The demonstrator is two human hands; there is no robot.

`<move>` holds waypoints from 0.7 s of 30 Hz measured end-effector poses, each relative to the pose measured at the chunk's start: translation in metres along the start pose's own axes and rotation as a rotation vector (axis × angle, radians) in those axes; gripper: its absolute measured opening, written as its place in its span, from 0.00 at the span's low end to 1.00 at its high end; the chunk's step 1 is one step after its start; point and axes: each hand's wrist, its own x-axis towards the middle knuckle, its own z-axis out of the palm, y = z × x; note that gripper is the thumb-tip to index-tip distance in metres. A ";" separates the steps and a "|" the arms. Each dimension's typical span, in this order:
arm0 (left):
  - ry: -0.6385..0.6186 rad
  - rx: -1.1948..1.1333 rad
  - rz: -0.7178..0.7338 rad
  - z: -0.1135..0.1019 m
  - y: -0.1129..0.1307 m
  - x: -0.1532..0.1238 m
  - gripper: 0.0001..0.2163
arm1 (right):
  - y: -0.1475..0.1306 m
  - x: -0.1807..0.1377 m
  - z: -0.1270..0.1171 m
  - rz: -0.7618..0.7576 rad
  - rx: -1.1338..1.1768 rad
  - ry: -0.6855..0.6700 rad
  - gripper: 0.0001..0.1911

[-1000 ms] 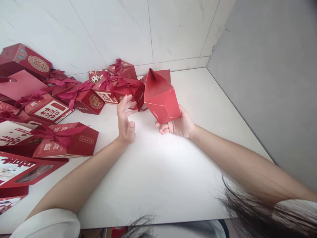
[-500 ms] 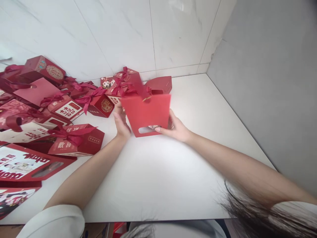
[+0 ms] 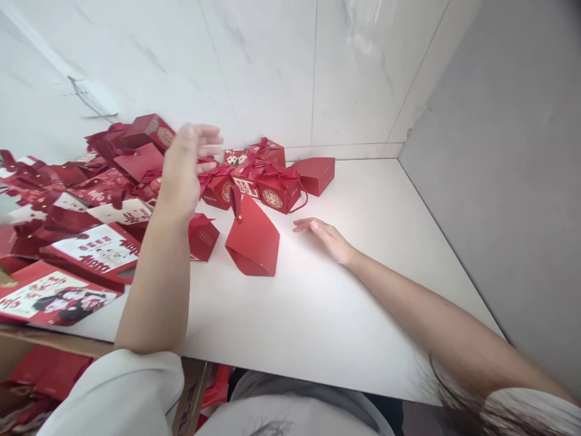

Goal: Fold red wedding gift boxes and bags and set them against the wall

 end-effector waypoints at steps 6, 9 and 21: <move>-0.300 0.049 -0.207 -0.007 -0.002 -0.068 0.42 | 0.006 0.001 0.006 0.032 -0.005 0.002 0.28; -0.247 0.023 -0.193 0.014 -0.011 -0.115 0.43 | 0.005 -0.001 0.007 0.068 -0.020 0.001 0.27; -0.454 -0.294 -0.487 0.044 -0.037 -0.184 0.32 | -0.004 -0.019 0.021 0.002 0.194 -0.257 0.36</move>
